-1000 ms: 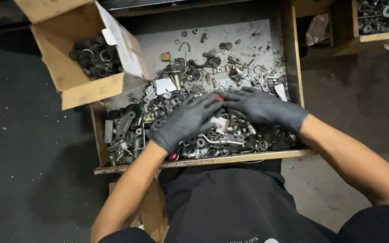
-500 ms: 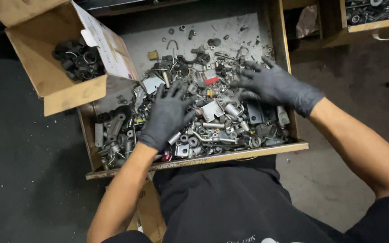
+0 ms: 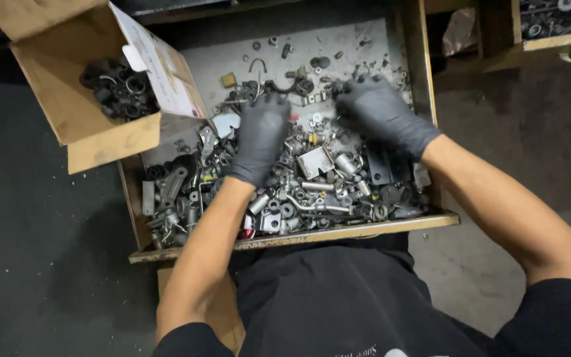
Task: The person sorts through a drawer filled with various metal parts, picking up items and placing them into a cardboard box. They continue to sift through the pile, occasionally picking up specific pieces to move them aside.
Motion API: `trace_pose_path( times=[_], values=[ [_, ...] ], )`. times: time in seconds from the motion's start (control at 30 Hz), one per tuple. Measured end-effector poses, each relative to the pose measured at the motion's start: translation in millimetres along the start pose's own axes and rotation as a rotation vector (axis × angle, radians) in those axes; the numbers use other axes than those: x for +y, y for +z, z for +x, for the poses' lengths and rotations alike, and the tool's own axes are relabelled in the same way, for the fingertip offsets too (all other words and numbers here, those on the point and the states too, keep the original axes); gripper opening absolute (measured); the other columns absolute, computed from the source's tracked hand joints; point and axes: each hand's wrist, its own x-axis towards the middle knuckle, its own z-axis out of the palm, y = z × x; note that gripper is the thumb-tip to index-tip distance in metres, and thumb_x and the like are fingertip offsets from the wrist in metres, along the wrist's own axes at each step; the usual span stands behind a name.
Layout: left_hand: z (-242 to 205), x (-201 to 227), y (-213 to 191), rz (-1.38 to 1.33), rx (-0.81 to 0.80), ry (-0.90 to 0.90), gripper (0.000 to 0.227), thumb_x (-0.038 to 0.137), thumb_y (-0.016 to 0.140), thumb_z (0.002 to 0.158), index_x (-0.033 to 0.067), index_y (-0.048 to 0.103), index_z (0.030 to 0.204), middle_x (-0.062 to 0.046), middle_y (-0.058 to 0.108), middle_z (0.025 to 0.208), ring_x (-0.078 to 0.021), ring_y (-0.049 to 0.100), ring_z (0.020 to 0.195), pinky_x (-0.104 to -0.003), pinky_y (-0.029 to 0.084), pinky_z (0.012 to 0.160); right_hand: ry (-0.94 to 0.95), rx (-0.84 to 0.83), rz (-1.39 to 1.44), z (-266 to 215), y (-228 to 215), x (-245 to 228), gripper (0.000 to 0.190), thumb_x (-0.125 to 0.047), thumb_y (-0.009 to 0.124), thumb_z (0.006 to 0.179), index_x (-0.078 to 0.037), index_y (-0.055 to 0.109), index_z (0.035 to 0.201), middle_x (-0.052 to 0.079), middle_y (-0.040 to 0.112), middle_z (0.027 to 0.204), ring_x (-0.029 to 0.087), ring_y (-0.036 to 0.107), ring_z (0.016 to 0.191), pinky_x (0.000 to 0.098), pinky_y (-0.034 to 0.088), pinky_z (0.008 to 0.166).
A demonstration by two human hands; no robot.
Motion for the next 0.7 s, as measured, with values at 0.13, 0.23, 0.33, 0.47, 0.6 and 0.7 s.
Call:
trace_pose_path(
  times=[0.13, 0.23, 0.33, 0.47, 0.6, 0.7],
  values=[
    [-2.2, -22.3, -22.0, 0.045, 0.086, -0.107, 0.024, 0.020, 0.084, 0.066, 0.0177, 0.074, 0.088, -0.004, 0.065, 0.080, -0.0295, 0.068, 0.080, -0.044, 0.055, 0.066, 0.077, -0.005, 0.020, -6.2, -24.0, 4.0, 0.028, -0.046, 0.080, 0.078, -0.031, 0.072, 0.101, 0.002, 0.067, 0.107, 0.032, 0.065, 0.109, 0.0462, 0.050, 0.088],
    [-6.6, -44.5, -9.3, 0.195, 0.184, -0.174, 0.028, 0.021, 0.082, 0.062, 0.0198, 0.074, 0.089, -0.002, 0.065, 0.077, -0.0256, 0.068, 0.075, -0.041, 0.054, 0.064, 0.000, 0.041, 0.092, 6.6, -56.9, -25.2, 0.021, -0.046, 0.078, 0.084, -0.034, 0.074, 0.100, 0.000, 0.068, 0.101, 0.029, 0.066, 0.103, 0.0441, 0.049, 0.087],
    [-6.0, -47.3, -14.3, 0.255, 0.177, -0.223, 0.037, 0.016, 0.078, 0.064, 0.0220, 0.075, 0.100, -0.003, 0.066, 0.077, -0.0284, 0.068, 0.070, -0.042, 0.053, 0.060, -0.110, 0.140, 0.088, 22.5, -30.7, -38.2, 0.017, -0.040, 0.082, 0.078, -0.031, 0.074, 0.090, 0.001, 0.071, 0.092, 0.028, 0.068, 0.097, 0.0421, 0.052, 0.081],
    [-7.3, -45.6, -17.5, 0.284, 0.107, -0.309, 0.023, 0.016, 0.074, 0.068, 0.0196, 0.073, 0.090, -0.003, 0.065, 0.077, -0.0290, 0.069, 0.072, -0.043, 0.052, 0.063, -0.150, 0.176, 0.042, 34.7, 9.3, -29.5, 0.016, -0.046, 0.078, 0.079, -0.032, 0.070, 0.082, -0.003, 0.069, 0.083, 0.025, 0.068, 0.090, 0.0405, 0.051, 0.076],
    [-2.3, -40.3, -19.2, 0.124, 0.053, -0.183, 0.024, 0.019, 0.080, 0.073, 0.0188, 0.072, 0.096, -0.005, 0.067, 0.089, -0.0304, 0.068, 0.087, -0.045, 0.054, 0.077, -0.106, 0.116, 0.066, 39.8, 28.7, -24.5, 0.011, -0.039, 0.078, 0.080, -0.030, 0.072, 0.085, -0.002, 0.071, 0.081, 0.023, 0.070, 0.091, 0.0418, 0.053, 0.076],
    [-6.1, -42.6, -4.7, -0.043, -0.046, -0.087, 0.019, 0.016, 0.076, 0.079, 0.0212, 0.073, 0.097, -0.004, 0.067, 0.095, -0.0303, 0.068, 0.096, -0.045, 0.053, 0.084, -0.130, 0.097, 0.043, 37.0, 29.6, -26.2, 0.014, -0.032, 0.080, 0.078, -0.029, 0.071, 0.088, -0.001, 0.071, 0.081, 0.025, 0.070, 0.090, 0.0448, 0.054, 0.075]
  ],
)
